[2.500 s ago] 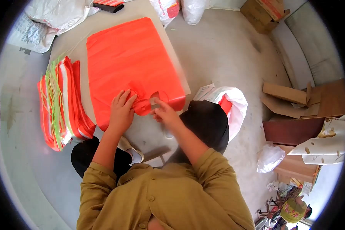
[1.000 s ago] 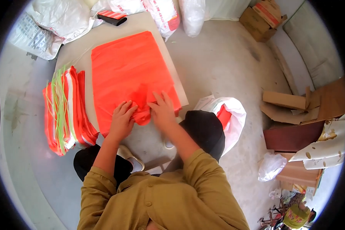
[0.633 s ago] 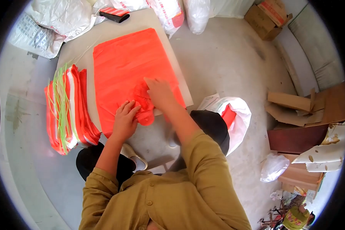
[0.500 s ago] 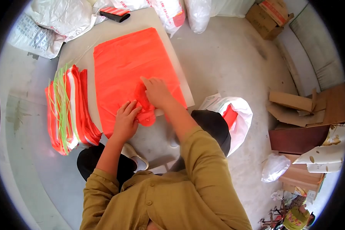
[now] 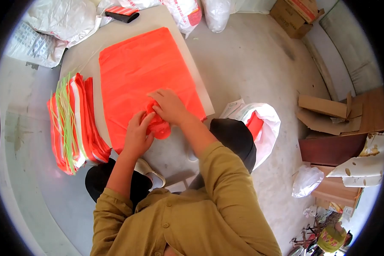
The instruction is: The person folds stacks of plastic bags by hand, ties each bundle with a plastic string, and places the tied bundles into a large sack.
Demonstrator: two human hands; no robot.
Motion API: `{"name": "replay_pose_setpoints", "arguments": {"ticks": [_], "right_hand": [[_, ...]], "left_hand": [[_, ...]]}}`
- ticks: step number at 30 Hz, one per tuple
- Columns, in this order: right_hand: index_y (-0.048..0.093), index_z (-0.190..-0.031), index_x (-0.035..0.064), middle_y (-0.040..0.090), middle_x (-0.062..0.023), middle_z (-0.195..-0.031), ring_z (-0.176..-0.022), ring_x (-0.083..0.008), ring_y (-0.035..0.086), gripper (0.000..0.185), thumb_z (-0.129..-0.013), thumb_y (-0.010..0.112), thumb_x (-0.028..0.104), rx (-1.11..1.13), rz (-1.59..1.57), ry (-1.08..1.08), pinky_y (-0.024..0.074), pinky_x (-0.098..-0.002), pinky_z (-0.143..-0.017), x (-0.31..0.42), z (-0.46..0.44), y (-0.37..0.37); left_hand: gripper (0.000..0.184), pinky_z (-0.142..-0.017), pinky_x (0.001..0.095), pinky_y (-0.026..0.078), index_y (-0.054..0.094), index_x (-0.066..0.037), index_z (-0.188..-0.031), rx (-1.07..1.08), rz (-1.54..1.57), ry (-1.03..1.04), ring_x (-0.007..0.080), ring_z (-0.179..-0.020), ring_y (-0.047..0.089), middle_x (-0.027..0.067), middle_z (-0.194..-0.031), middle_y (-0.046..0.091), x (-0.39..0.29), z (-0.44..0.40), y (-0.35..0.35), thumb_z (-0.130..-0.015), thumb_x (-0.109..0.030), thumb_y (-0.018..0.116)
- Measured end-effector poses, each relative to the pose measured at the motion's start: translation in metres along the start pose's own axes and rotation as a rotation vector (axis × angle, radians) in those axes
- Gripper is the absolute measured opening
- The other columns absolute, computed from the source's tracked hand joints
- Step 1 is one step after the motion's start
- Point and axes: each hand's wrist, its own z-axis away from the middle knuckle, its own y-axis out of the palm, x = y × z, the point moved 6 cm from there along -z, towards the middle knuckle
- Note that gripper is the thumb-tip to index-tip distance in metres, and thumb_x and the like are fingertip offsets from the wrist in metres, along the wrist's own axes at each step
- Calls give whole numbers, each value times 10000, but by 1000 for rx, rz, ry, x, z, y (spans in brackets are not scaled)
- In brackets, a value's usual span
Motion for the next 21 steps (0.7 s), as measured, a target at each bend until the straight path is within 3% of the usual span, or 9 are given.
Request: {"name": "replay_pose_setpoints", "arguments": {"ticks": [3, 6, 9, 12, 15, 18, 21], "right_hand": [[662, -1231, 81, 640, -134, -1246, -1193, -349, 576, 385, -847, 681, 75, -130, 11, -38, 448, -462, -1057, -5, 7, -1], [672, -1145, 80, 638, -127, -1244, -1207, -342, 571, 348, -797, 693, 61, 488, 303, 72, 443, -465, -1067, 15, 18, -6], [665, -1035, 81, 641, -113, -1229, -1207, -328, 572, 265, -773, 705, 92, 188, 270, -326, 431, -474, -1087, 26, 70, -2], [655, -951, 81, 637, -98, -1228, -1214, -320, 569, 184, -779, 706, 120, 12, 451, -383, 434, -485, -1092, 39, 86, -2], [668, -948, 77, 673, -105, -1152, -1136, -322, 604, 144, -824, 704, 139, 8, 265, -423, 494, -464, -999, 37, 75, 1], [679, -994, 56, 699, -120, -1032, -1025, -337, 634, 145, -886, 683, 152, 154, 23, -86, 528, -454, -884, 20, 56, 7], [680, -1020, 43, 696, -127, -926, -941, -358, 638, 155, -924, 666, 164, -2, -11, 84, 525, -464, -820, 17, 31, -3]], "left_hand": [[617, -1085, 516, 420, 644, -129, -1358, -26, -103, 57, 419, -1291, 515, 236, -1423, 514, 1, 2, 4, -751, -41, 714], [599, -1088, 511, 417, 671, -136, -1330, -46, -86, 51, 413, -1308, 505, 230, -1470, 491, 5, 2, 5, -739, -64, 737], [630, -1095, 513, 409, 660, -144, -1350, -17, -87, 78, 408, -1331, 489, 224, -1522, 455, 7, 2, 4, -730, -73, 750], [702, -1145, 510, 389, 628, -161, -1396, 105, -127, 57, 425, -1369, 463, 226, -1558, 424, 6, 2, 2, -717, -88, 788], [720, -1152, 507, 385, 605, -170, -1422, 124, -98, 49, 419, -1379, 453, 216, -1565, 418, 5, 4, -3, -733, -109, 805], [583, -1119, 505, 417, 650, -107, -1336, 79, -49, 44, 426, -1342, 483, 214, -1516, 475, 5, 2, -4, -775, -120, 808], [342, -1065, 472, 461, 689, -13, -1133, 9, 30, -30, 413, -1274, 536, 208, -1410, 573, 21, -6, 1, -821, -107, 793]]}}
